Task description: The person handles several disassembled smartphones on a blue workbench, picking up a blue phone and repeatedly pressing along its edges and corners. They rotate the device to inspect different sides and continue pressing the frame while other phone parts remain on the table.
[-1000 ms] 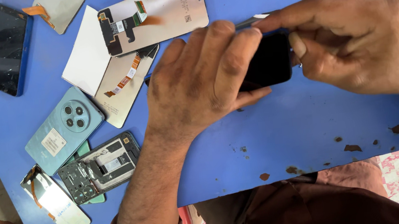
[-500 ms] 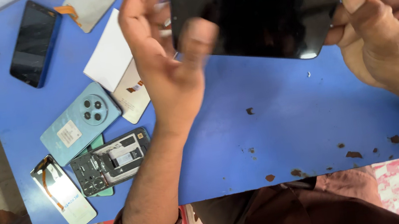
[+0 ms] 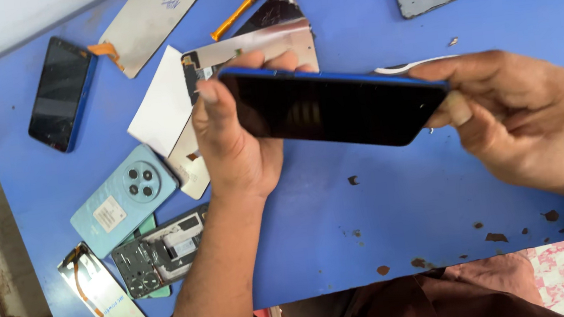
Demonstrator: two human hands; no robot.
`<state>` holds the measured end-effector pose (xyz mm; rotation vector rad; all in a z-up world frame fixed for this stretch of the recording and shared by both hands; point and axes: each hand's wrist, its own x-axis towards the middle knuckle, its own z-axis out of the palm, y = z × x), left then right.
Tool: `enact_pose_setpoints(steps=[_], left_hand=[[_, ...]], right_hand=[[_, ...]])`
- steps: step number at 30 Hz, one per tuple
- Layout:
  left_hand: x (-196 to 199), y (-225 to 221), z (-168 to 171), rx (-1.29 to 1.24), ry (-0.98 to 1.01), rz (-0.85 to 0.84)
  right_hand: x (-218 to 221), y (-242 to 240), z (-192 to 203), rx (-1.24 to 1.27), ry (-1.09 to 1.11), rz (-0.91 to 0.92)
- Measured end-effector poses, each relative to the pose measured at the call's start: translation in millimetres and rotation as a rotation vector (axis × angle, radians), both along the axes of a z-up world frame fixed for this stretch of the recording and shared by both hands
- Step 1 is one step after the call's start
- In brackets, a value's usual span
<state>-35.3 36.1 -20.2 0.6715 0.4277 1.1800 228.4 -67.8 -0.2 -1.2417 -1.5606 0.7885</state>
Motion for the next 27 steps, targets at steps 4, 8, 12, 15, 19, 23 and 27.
enact_pose_setpoints(steps=[4,8,12,15,19,23,27], left_hand=[[-2.3,-2.8,-0.2,-0.007,0.046,0.027],[-3.0,-1.5,-2.3,-0.028,0.108,0.062],[-5.2,-1.6,-2.9,-0.008,0.136,0.064],[-5.7,-1.8,-3.1,0.006,0.141,0.056],[-5.7,-1.5,-4.0,0.021,0.147,0.059],[-5.9,-1.4,-3.5,0.014,0.169,0.083],[-2.1,2.7,2.5,-0.077,0.149,0.129]], right_hand=[[7.1,3.4,-6.5,0.028,0.038,0.046],[7.8,4.6,-7.0,0.083,-0.032,0.101],[4.7,4.6,-1.7,0.066,-0.104,0.105],[2.8,4.8,-0.8,0.088,-0.108,0.095],[3.1,4.7,-5.5,0.122,-0.126,0.094],[4.3,-1.1,-8.5,-0.001,-0.161,0.063],[-0.1,-2.8,-6.2,0.056,-0.063,0.175]])
